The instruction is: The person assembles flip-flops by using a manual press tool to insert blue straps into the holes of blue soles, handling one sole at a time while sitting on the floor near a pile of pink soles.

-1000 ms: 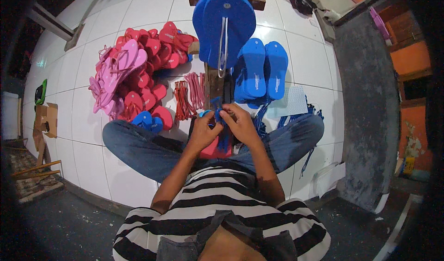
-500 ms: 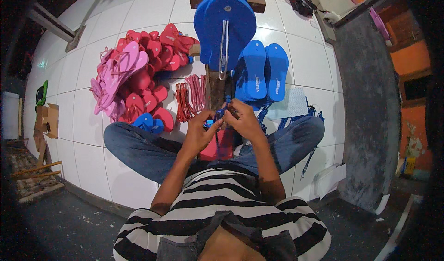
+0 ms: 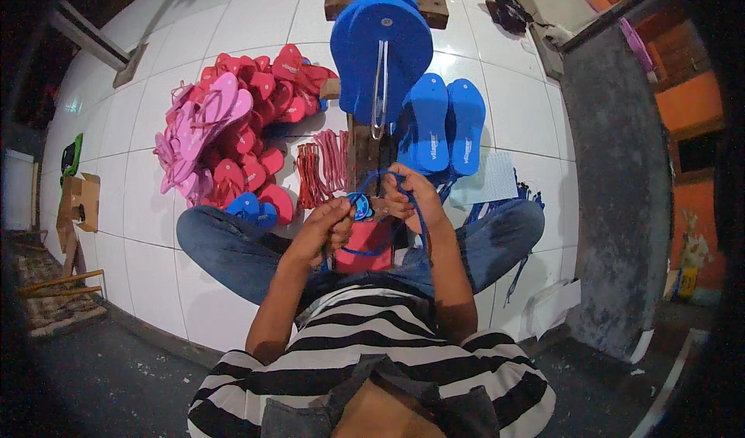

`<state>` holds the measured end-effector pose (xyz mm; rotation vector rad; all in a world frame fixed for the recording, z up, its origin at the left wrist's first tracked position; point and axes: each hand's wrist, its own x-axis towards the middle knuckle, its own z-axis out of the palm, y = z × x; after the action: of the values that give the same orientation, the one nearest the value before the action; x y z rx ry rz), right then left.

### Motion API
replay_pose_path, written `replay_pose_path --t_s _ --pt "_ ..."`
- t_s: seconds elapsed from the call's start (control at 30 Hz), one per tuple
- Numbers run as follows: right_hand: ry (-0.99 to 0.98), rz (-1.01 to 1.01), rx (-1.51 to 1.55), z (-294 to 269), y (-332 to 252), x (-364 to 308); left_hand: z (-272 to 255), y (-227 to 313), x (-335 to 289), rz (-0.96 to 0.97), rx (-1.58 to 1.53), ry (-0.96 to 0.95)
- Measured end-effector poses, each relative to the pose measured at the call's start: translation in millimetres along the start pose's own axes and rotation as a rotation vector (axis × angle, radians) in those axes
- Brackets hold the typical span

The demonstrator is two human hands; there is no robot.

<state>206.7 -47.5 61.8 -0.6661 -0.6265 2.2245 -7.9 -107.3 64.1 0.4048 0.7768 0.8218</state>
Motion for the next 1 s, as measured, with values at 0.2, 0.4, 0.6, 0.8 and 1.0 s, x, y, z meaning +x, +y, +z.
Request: replay_pose_path --t_s 0.2,0.4,0.6,0.8,1.0 --pt "-0.105 -0.002 -0.373 -21 -20 -11 17 15 -30 -0.106 0.207 -0.048" --pt "0.336 0.109 -0.564 -37 -59 -31 15 47 -89 -0.178 0.248 0.002" --pt "0.373 -0.153 -0.476 -10 -98 -46 -16 23 -58 0.078 0.545 0.269" --pt "0.247 -0.298 -0.405 29 -32 2 -61 -112 54 0.515 1.317 -0.005" --pt "0.333 -0.353 -0.711 37 -2 2 -61 -101 56 0.409 1.200 0.112"
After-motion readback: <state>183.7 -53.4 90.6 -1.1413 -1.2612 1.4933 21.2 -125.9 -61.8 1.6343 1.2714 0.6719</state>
